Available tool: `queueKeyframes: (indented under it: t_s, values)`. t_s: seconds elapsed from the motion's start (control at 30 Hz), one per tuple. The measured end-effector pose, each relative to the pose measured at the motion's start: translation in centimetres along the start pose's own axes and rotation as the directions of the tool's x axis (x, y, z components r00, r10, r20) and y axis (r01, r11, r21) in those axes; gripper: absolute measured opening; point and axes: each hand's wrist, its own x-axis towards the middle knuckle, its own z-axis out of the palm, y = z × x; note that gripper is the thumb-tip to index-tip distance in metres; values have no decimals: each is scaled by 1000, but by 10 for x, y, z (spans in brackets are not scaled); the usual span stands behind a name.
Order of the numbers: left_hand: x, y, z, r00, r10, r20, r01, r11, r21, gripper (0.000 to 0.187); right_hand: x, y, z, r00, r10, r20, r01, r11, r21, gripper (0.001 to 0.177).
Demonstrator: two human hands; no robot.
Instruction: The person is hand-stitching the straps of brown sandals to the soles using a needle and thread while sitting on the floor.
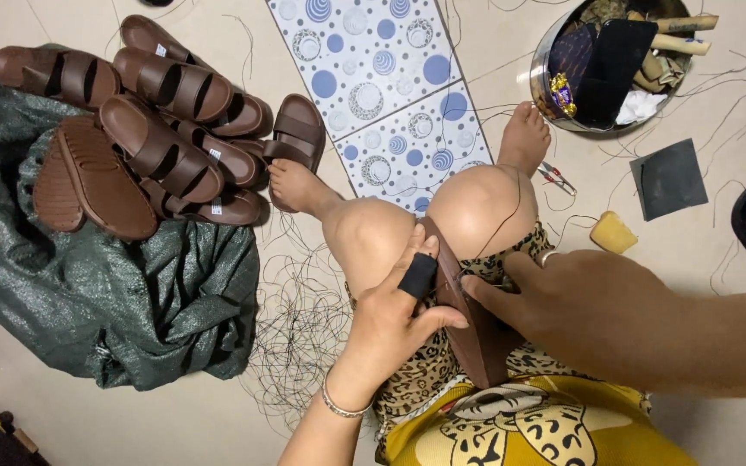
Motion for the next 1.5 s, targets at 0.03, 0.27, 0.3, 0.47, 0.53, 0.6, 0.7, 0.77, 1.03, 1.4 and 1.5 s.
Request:
queueKeyframes:
  t_s: [0.03,0.27,0.3,0.47,0.53,0.6,0.7,0.77,1.03,1.4,1.5]
  values:
    - [-1,-1,1,999,34,-17,-34,999,-1,98,4,2,2,997,-13,-72,16,999,34,68]
    - [0,-7,6,983,146,-114,-147,989,4,98,31,-1,5,922,-131,-364,143,990,4,70]
    - [-5,-3,5,984,143,-109,-144,990,3,98,29,2,17,922,-129,-364,143,990,10,70]
    - [-18,15,-23,994,-32,-101,22,995,-102,27,23,10,38,911,-161,-379,46,955,-293,38]
    - [-26,25,-32,999,-46,8,39,743,-668,29,20,9,32,949,-42,-311,7,994,-111,33]
    - [-24,33,-37,995,1,99,96,207,-974,30,19,6,28,974,63,-219,-50,997,65,40]
    - [-12,30,-27,997,-71,-14,41,720,-692,18,17,3,27,982,154,-107,-121,956,269,30]
    - [-18,20,-2,968,-249,32,250,941,-229,21,13,2,30,953,19,-303,43,979,198,30]
    - [-22,18,-9,950,-33,-311,-92,921,-380,17,-63,67,12,933,274,233,-310,941,135,65]
    - [-31,27,-51,907,-186,-378,148,981,-126,37,-2,21,-21,885,0,-465,465,-20,885,37]
    - [-29,31,-40,889,-235,-394,127,952,-280,32,-6,16,-26,859,35,-511,489,239,839,30]
